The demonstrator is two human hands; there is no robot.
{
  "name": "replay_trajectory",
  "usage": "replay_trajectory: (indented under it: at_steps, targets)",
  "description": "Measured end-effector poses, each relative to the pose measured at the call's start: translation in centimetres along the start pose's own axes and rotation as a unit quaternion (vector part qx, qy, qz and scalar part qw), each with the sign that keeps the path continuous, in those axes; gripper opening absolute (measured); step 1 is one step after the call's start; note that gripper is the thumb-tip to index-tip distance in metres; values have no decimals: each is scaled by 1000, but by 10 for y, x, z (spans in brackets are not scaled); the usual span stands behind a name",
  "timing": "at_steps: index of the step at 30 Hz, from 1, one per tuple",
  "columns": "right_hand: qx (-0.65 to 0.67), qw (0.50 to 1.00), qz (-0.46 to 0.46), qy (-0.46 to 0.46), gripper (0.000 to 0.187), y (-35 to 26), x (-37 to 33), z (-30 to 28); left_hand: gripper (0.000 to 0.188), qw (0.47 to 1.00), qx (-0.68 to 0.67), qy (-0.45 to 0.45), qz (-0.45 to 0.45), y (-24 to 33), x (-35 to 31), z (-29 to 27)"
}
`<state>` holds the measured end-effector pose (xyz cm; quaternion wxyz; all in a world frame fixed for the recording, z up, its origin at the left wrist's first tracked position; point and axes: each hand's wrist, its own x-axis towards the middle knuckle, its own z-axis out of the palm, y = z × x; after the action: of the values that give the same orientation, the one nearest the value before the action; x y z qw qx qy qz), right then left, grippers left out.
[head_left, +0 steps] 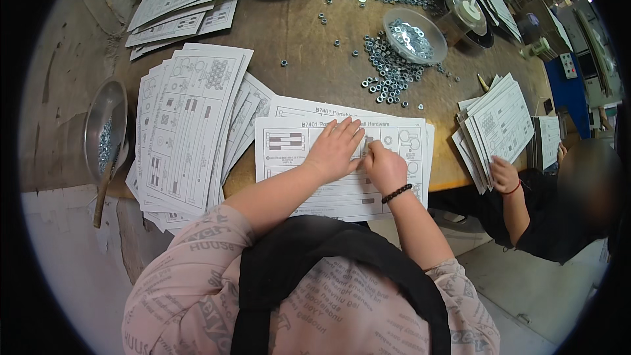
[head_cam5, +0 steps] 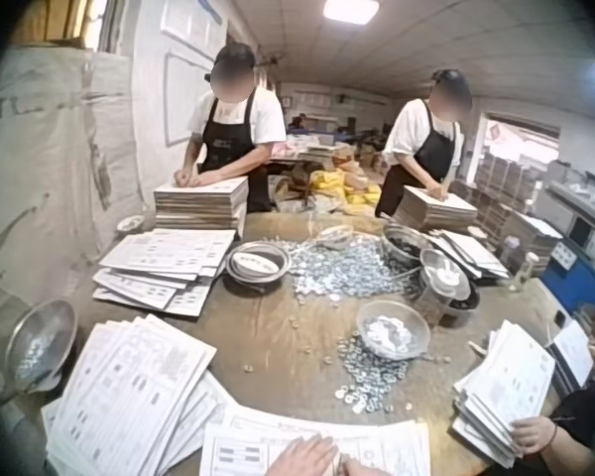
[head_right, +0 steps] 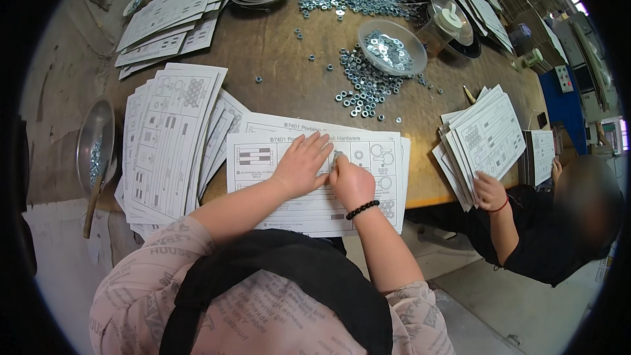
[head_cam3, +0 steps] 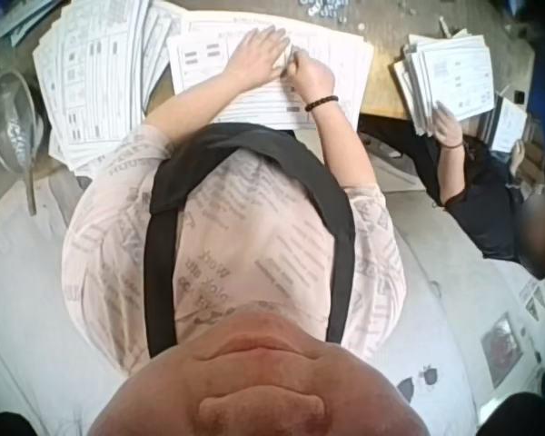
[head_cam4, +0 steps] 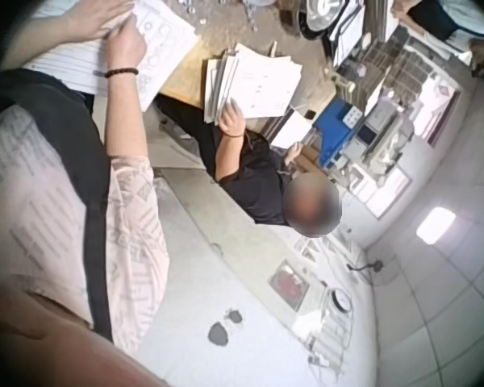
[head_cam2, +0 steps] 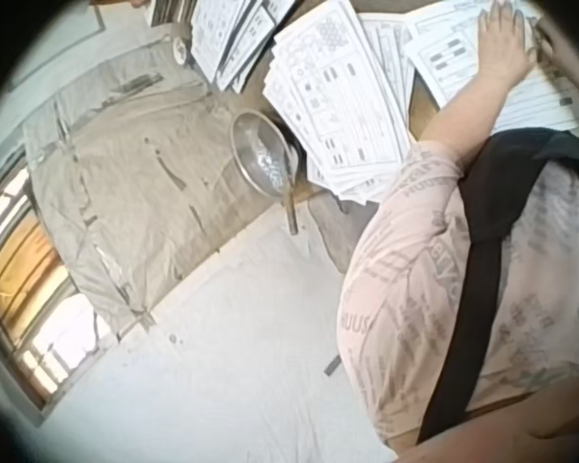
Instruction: The person repeatedly marks printed instruction sheets with a pencil, then stacks the completed sheets. The person handles the sheets one at a time, marking specific areas before placing them in a growing pile.
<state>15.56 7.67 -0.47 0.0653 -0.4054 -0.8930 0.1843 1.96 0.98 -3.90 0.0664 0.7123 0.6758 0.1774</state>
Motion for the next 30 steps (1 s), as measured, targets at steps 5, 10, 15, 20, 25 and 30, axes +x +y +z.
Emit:
replay_trajectory:
  at_steps: [5, 10, 15, 20, 25, 30]
  targets:
    - [-4, 999, 17, -30, 12, -2, -4, -3, 56, 1000, 5, -6, -1, 2, 0, -2]
    - [-3, 1000, -7, 6, 9, 5, -8, 1, 59, 1000, 7, -18, 0, 2, 2, -3]
    - [69, 997, 13, 41, 13, 16, -5, -5, 60, 1000, 4, -23, -3, 1, 3, -5]
    - [49, 997, 63, 10, 14, 15, 0, -9, 60, 1000, -1, -27, -4, 2, 3, -4]
    - [67, 992, 106, 0, 15, 13, 4, -10, 59, 1000, 1, -19, -5, 2, 3, -3]
    - [46, 994, 93, -16, 15, 17, -7, -3, 59, 1000, 12, -5, 0, 2, 1, 0]
